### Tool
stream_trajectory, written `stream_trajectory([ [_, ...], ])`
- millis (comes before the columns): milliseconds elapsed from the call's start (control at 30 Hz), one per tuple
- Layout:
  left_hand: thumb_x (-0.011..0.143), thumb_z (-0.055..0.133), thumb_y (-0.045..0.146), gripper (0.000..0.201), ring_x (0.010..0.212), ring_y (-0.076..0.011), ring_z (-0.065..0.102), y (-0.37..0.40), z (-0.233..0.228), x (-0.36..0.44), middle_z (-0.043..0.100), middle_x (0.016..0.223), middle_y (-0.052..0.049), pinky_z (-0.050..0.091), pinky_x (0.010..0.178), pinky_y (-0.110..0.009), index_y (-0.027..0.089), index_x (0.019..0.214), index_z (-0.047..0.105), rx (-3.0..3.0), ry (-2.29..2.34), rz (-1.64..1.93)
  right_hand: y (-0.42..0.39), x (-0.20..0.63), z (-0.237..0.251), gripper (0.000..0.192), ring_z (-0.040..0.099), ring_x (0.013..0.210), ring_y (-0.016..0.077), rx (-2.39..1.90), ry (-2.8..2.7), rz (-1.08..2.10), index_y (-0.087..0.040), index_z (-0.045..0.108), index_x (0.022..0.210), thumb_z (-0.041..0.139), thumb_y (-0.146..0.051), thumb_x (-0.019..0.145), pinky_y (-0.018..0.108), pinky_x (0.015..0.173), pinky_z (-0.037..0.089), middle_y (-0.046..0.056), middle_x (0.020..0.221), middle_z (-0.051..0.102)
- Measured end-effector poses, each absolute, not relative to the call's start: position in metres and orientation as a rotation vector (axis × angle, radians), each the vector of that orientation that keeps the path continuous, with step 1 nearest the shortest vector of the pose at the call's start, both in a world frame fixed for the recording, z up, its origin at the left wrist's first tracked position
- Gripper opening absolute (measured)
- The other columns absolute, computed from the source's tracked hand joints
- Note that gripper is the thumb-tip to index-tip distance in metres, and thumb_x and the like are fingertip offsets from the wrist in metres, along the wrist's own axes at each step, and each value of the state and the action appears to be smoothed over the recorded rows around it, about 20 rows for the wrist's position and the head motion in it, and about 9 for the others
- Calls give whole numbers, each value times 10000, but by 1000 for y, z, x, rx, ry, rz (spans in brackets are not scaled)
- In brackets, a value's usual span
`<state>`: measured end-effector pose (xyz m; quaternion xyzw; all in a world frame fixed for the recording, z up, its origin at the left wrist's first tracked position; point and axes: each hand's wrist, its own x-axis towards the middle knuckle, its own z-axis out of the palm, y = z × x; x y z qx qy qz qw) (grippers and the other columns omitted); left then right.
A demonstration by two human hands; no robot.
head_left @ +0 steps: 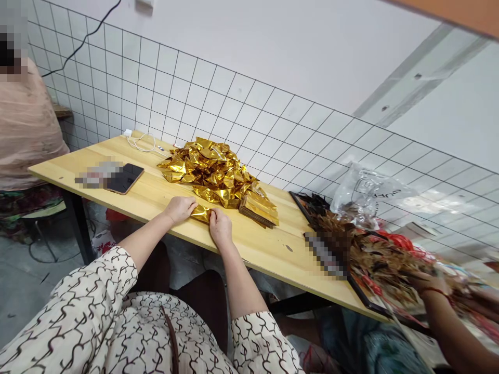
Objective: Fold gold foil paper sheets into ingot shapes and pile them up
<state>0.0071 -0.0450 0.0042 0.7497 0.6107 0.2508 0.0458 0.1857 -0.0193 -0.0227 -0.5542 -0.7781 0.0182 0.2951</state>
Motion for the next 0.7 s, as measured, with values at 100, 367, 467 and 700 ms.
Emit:
stream_trajectory([
  [100,936,386,345,308,794,-200,659,-46,5,8,735,868,-64,432,689,-273,217,894,664,2304,1854,752,-19,185,-23,302,619,714,231,-1485,-2077,33,-196,679,991,408,-283,888,330,725,455,96,861,715],
  [367,920,414,346,299,788,-212,659,-46,6,6,730,836,-64,439,696,-281,211,882,677,2182,1860,819,-23,186,-18,306,621,714,213,-1465,-2011,151,-212,678,942,402,-332,885,306,700,455,66,810,711],
  [467,903,435,351,281,752,-195,650,-43,4,4,726,801,-35,443,676,-269,225,889,685,2092,1841,919,-25,186,-13,337,630,747,219,-1462,-1937,255,-198,674,915,386,-370,883,306,701,461,70,809,710],
  [700,865,476,313,243,750,-194,639,-39,3,1,714,775,-28,450,670,-267,209,867,695,1933,1827,1042,-25,188,-12,314,618,721,204,-1328,-1838,411,-194,663,890,406,-368,843,299,689,472,47,767,690],
])
